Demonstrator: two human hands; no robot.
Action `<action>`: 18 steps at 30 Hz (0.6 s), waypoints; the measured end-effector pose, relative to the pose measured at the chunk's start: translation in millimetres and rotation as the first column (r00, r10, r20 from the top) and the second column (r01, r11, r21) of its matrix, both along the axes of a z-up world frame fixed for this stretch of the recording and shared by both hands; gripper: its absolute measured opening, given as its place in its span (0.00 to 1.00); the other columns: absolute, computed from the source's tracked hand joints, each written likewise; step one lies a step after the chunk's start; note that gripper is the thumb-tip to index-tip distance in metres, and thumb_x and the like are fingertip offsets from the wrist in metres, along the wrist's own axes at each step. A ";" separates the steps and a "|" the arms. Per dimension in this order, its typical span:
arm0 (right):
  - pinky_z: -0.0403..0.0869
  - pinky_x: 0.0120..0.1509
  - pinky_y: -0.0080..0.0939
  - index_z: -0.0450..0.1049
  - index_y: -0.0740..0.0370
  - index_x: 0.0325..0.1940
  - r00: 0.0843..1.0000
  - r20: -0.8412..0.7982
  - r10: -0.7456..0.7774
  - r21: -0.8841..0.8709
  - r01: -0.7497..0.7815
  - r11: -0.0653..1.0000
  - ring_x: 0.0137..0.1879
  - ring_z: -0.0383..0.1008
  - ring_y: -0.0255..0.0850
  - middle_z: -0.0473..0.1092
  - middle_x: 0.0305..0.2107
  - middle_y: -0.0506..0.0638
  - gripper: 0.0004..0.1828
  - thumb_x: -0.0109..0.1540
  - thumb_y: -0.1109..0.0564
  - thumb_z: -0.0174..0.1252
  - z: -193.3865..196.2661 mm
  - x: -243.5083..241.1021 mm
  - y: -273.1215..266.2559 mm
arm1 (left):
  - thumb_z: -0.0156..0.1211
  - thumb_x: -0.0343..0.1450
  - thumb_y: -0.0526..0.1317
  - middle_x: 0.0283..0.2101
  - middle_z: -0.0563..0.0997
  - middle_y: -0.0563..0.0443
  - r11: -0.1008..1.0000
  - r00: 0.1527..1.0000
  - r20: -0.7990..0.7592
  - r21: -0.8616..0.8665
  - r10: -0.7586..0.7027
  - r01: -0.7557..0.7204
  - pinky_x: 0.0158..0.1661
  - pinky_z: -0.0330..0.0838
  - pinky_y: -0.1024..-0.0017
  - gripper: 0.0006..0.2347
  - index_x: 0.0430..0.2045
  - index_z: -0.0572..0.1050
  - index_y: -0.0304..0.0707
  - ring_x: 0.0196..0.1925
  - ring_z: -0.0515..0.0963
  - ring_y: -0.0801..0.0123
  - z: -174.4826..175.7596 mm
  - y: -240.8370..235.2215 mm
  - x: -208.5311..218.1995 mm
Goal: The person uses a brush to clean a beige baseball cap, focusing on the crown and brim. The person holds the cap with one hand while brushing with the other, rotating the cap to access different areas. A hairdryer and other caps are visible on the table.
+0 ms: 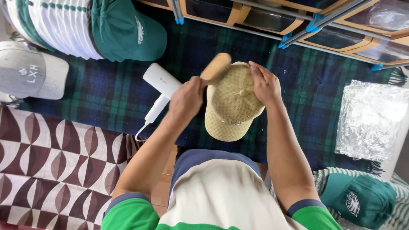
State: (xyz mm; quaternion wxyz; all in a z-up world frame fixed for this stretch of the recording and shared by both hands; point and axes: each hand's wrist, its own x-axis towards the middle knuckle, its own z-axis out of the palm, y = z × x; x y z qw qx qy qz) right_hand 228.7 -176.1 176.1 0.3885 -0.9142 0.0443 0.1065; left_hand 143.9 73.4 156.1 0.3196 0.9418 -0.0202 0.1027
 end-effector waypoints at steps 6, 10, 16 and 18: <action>0.71 0.66 0.56 0.77 0.38 0.61 1.000 0.009 -0.014 0.038 0.013 0.999 0.62 0.72 0.54 0.76 0.51 0.49 0.21 0.72 0.34 0.46 10.3 2.1 3.5 | 0.39 0.81 0.53 0.29 0.81 0.33 0.951 0.813 -0.574 -0.184 0.101 -0.248 0.32 0.75 0.47 0.18 0.42 0.73 0.39 0.37 0.83 0.31 1.2 2.8 -17.3; 0.71 0.66 0.56 0.78 0.39 0.61 1.000 0.006 -0.021 0.065 0.021 0.998 0.61 0.73 0.54 0.77 0.51 0.50 0.20 0.71 0.35 0.48 8.7 0.1 5.6 | 0.43 0.79 0.51 0.38 0.83 0.30 0.895 0.823 -0.553 -0.292 0.131 -0.338 0.43 0.76 0.43 0.14 0.53 0.70 0.49 0.45 0.82 0.33 9.4 -11.2 -39.1; 0.71 0.66 0.56 0.79 0.51 0.57 0.994 0.094 -0.061 0.138 0.048 0.989 0.60 0.74 0.54 0.77 0.50 0.54 0.17 0.73 0.44 0.50 3.6 -2.6 -2.3 | 0.54 0.76 0.39 0.31 0.83 0.38 0.991 0.996 -0.092 -0.132 -0.021 0.008 0.31 0.78 0.54 0.16 0.60 0.70 0.48 0.34 0.83 0.45 74.5 -14.0 -23.6; 0.72 0.64 0.56 0.79 0.54 0.57 0.995 0.083 -0.055 0.164 0.041 0.986 0.59 0.75 0.54 0.77 0.49 0.55 0.16 0.74 0.47 0.50 -1.4 -10.4 -1.7 | 0.53 0.76 0.38 0.26 0.83 0.48 0.986 0.986 0.000 -0.014 -0.167 0.167 0.28 0.79 0.61 0.17 0.61 0.71 0.55 0.29 0.84 0.54 87.0 -17.6 -9.3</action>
